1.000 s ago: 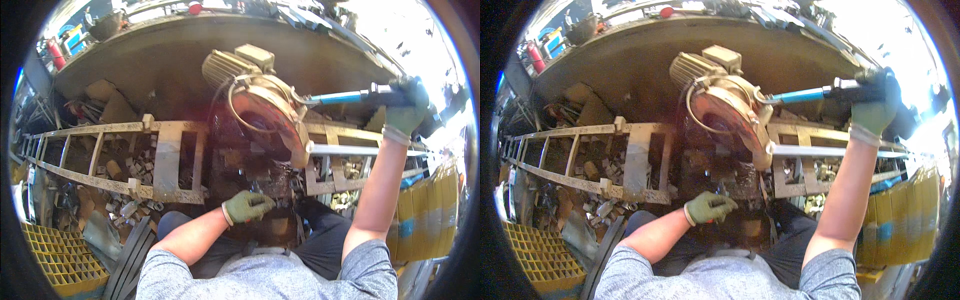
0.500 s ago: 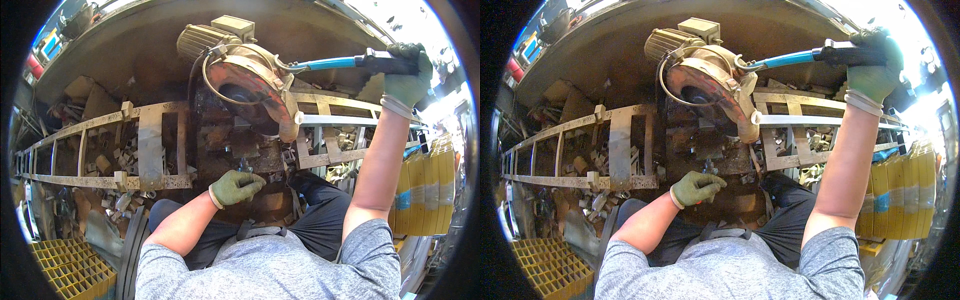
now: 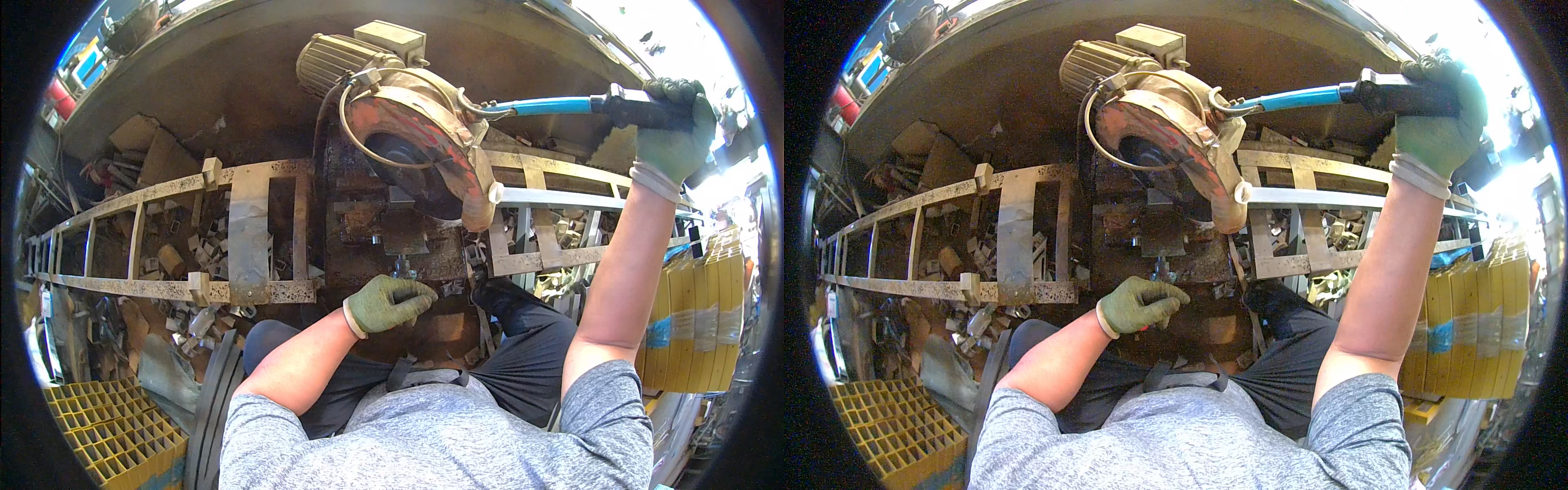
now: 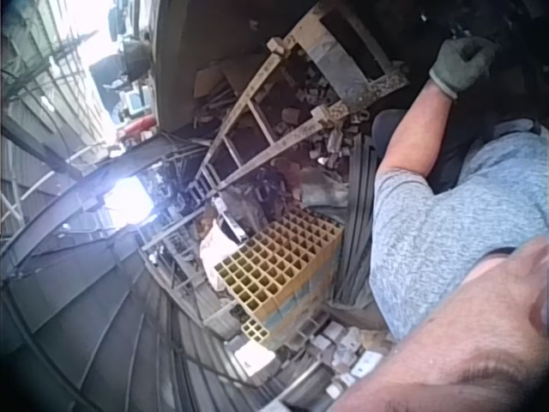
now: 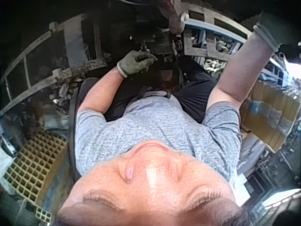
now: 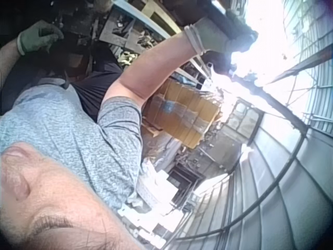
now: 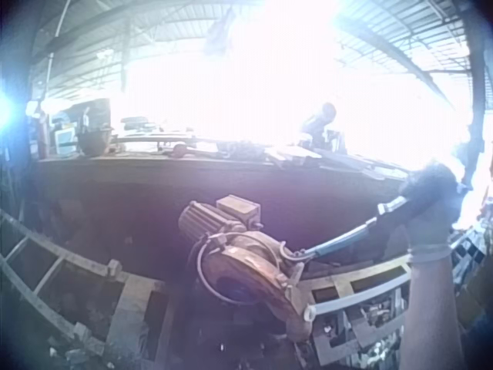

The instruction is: The person uses a chop saw to cut metal bars. They position each bar under the blade, lower the saw to cut, then remove the cut piece and place it aside. The process repeats with multiple bars.

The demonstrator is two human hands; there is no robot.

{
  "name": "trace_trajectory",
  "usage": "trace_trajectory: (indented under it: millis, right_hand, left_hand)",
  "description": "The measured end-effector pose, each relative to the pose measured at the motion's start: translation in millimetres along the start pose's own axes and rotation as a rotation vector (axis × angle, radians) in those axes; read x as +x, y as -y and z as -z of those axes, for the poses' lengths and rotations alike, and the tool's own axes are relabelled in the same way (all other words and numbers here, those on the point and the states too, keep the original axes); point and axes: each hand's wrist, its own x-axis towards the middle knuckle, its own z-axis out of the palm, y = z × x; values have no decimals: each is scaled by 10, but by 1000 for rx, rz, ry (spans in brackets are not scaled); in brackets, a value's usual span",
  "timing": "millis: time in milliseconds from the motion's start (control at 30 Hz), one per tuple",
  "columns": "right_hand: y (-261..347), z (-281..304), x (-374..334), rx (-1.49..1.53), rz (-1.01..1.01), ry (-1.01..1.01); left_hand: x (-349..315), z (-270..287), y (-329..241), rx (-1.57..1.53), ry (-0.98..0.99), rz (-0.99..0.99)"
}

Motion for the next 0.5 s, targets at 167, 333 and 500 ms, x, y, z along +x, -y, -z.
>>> trace_trajectory:
  millis: [167,333,500]
  right_hand:
    - [-5,-34,-38,-32,6,-6]
    - [-17,-79,-93,-3,14,-49]
    - [-30,-102,-112,-56,46,-71]
  left_hand:
    - [-20,13,-41,4,7,17]
    - [-24,25,-50,29,5,9]
    - [-20,17,-59,-5,-11,10]
